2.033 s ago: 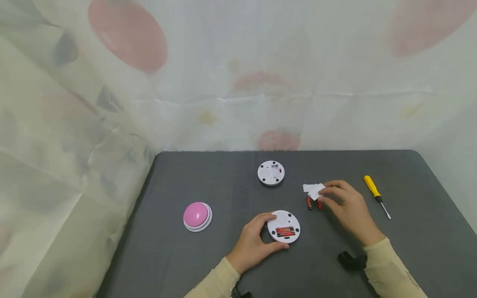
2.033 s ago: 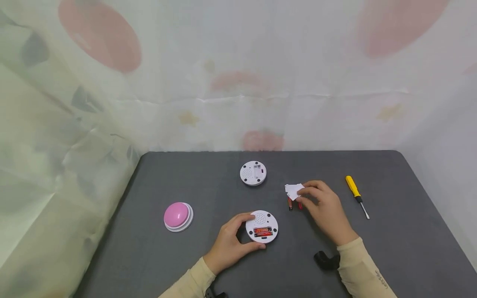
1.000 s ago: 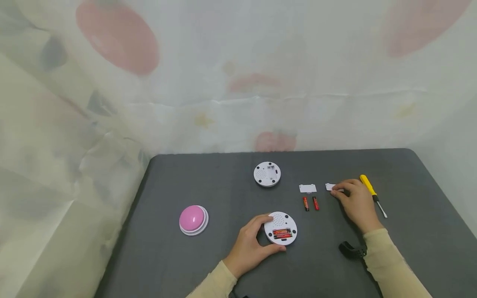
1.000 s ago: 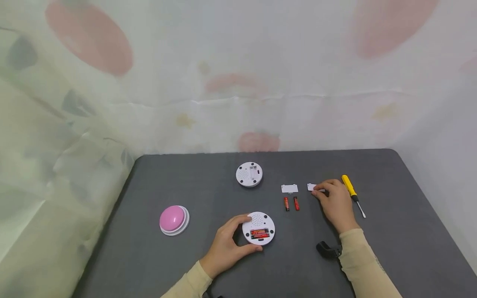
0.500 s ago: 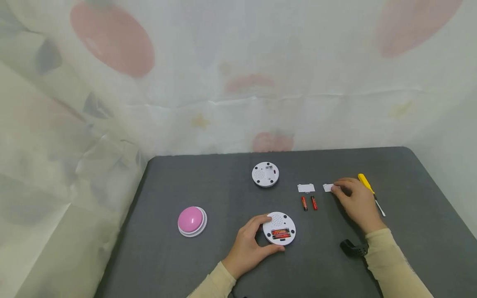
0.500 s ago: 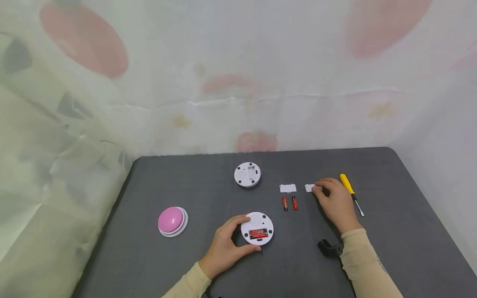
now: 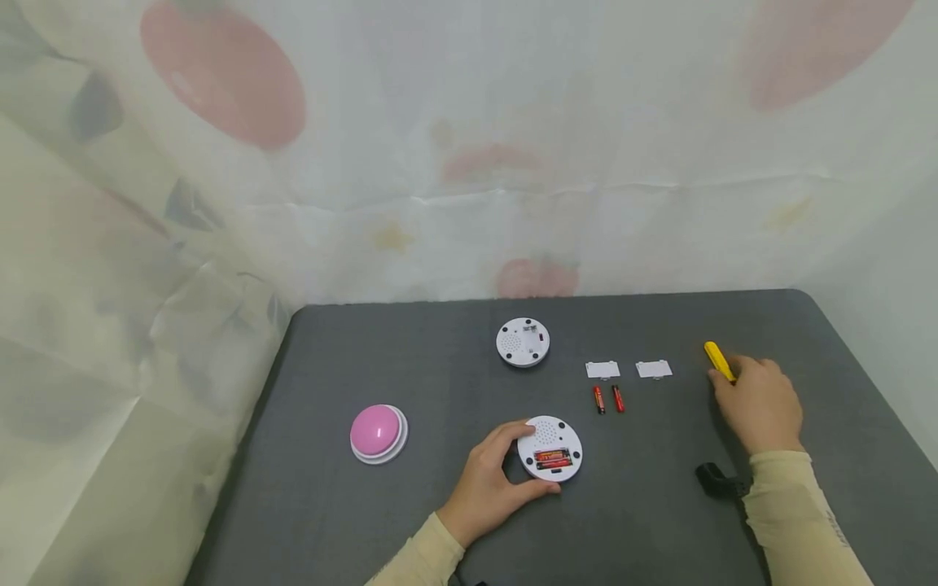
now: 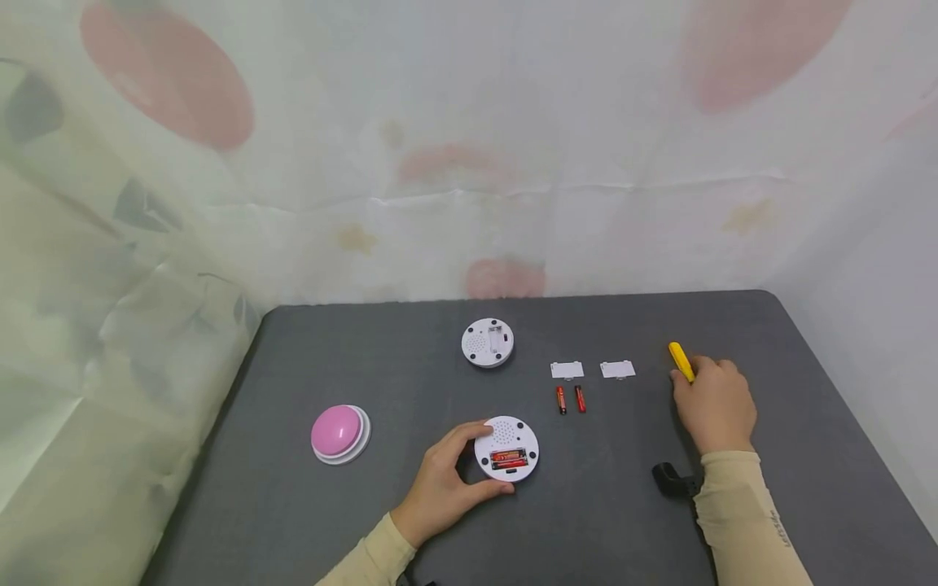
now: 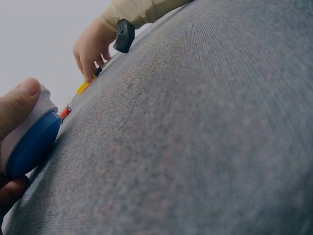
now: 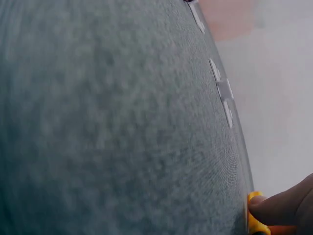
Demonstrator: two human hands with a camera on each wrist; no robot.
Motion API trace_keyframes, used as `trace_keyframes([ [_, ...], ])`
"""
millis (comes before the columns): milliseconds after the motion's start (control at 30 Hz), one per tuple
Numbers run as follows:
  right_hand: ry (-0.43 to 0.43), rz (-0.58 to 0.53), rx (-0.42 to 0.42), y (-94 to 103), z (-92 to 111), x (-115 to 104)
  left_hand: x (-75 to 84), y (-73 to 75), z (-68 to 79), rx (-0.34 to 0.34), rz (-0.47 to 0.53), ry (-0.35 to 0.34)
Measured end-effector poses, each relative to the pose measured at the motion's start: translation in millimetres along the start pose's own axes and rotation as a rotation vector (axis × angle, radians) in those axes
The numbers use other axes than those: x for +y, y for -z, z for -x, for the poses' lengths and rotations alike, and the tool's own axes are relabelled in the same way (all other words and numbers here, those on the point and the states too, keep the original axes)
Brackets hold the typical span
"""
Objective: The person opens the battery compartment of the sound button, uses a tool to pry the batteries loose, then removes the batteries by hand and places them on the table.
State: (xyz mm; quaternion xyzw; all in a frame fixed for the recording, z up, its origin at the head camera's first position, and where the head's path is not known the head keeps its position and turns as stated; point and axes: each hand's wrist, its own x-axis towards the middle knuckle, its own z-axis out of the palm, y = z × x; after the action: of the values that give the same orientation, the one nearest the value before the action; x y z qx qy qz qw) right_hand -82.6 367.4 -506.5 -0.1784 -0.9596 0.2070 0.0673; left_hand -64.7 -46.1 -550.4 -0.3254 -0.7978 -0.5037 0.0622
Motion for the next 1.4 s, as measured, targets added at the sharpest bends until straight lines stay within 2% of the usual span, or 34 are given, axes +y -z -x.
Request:
trace_keyframes([
  [233,0.043,-0.022,-0.011,-1.8,-2.7,7.0,0.2,0.7,1.0,-0.004,-0.001,0.009],
  [400,0.042,-0.039,-0.014,-1.4,-3.6,9.1,1.8,1.9,0.8,-0.018,0.02,0.044],
  [600,0.01,-0.078,-0.034,0.0,-3.5,11.3,1.6,0.3,1.0,-0.01,-0.012,0.004],
  [667,0.004,-0.109,-0.017,0.5,-3.2,9.7,1.5,-0.2,0.9,-0.012,-0.023,-0.008],
  [800,0.028,-0.194,0.065,2.4,-0.3,-1.7,1.6,-0.3,0.4,-0.029,0.003,0.019],
  [933,0.07,-0.308,0.126,7.0,5.3,-19.8,2.0,0.2,-0.2,-0.033,0.015,0.039],
  [1100,0.105,-0.483,0.128,13.0,13.7,-38.2,2.1,0.9,-1.4,-0.044,0.01,0.054],
  [1200,0.131,-0.65,0.124,14.1,18.0,-48.1,2.9,1.6,-2.1,-0.058,0.016,0.071],
  [1300,0.168,-0.878,0.108,14.8,22.8,-57.9,3.3,1.7,-2.0,-0.062,0.015,0.074],
  [1400,0.205,-1.054,0.08,15.3,29.9,-67.9,2.4,1.3,-0.8,-0.059,0.012,0.068],
])
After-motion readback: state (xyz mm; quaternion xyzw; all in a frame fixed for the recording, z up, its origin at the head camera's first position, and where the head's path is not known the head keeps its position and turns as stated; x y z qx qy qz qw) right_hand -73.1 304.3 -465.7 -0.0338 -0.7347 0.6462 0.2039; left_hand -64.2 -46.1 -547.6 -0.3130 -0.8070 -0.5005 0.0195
